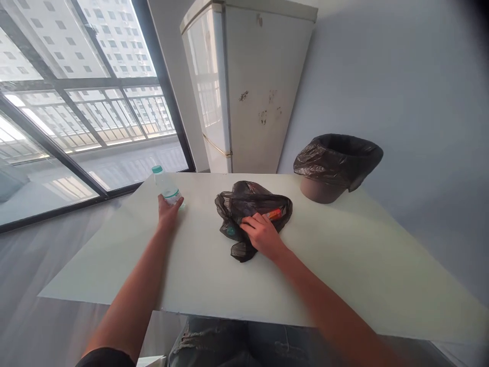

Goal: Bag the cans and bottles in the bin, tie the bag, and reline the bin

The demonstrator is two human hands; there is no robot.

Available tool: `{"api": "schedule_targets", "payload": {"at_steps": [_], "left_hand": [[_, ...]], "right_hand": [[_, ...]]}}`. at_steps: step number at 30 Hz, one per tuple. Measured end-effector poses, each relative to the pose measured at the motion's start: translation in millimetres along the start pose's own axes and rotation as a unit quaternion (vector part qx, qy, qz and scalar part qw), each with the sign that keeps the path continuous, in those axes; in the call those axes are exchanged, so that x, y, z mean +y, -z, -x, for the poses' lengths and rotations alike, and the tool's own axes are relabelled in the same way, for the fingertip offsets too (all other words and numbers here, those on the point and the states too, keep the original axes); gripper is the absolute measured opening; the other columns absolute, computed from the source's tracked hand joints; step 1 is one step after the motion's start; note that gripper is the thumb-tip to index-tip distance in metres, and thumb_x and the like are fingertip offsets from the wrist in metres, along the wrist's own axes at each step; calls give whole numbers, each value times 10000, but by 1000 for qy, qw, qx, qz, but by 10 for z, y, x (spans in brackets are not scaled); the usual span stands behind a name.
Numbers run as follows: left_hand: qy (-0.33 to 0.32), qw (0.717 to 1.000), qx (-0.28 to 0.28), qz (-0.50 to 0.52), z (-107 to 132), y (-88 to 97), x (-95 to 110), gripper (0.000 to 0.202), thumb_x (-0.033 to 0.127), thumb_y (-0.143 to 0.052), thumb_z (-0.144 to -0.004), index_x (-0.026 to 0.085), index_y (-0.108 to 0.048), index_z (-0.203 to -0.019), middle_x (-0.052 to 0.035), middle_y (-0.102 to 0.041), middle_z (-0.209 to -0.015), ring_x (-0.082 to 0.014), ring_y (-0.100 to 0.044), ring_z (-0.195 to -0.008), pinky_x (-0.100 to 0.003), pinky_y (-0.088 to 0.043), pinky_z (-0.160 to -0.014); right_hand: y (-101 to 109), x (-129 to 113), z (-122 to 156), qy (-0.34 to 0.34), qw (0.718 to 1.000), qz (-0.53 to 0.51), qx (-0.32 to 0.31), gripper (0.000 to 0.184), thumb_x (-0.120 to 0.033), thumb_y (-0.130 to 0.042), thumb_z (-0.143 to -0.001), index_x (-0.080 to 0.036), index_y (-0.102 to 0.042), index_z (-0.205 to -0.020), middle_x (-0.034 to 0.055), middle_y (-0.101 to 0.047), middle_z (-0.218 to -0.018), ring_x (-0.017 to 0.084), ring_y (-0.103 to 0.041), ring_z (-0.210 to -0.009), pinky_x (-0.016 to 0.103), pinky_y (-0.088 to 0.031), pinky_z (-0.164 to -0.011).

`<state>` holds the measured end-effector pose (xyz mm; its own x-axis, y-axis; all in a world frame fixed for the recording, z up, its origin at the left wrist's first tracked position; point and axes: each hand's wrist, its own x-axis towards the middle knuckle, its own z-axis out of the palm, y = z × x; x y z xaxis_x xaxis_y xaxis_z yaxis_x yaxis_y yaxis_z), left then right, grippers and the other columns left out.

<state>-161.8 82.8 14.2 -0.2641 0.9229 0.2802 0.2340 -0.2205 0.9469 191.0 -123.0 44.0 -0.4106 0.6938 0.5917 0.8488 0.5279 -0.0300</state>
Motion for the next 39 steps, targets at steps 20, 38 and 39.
{"api": "schedule_targets", "payload": {"at_steps": [20,38,39], "left_hand": [[-196,962,-176,-72,946,-272,777,352,462,-480,-1054,202,-593,-845,11,-593,-640,-122,-575,-558,-242,-467,-597],[-164,927,-330,-63,1287,-751,662,168,198,-576,-778,220,-453,-889,63,-444,-675,-108,-394,-597,-250,-346,-577],[-158,930,-324,-64,1281,-760,663,172,192,-566,-777,224,-441,-892,64,-447,-678,-109,-394,-595,-253,-336,-576]], "right_hand": [[-109,-63,16,8,998,-60,-26,254,-200,-625,-1022,-259,-740,-1240,65,-689,-1332,235,-536,-1050,414,-431,-955],[-30,-72,20,-4,995,-88,37,302,-270,-626,-1016,-234,-648,-1315,145,-618,-1280,256,-593,-1052,434,-505,-951],[14,-53,30,-22,989,-114,90,323,-296,-623,-1017,-235,-619,-1334,147,-609,-1254,260,-602,-1060,438,-514,-954]]}}
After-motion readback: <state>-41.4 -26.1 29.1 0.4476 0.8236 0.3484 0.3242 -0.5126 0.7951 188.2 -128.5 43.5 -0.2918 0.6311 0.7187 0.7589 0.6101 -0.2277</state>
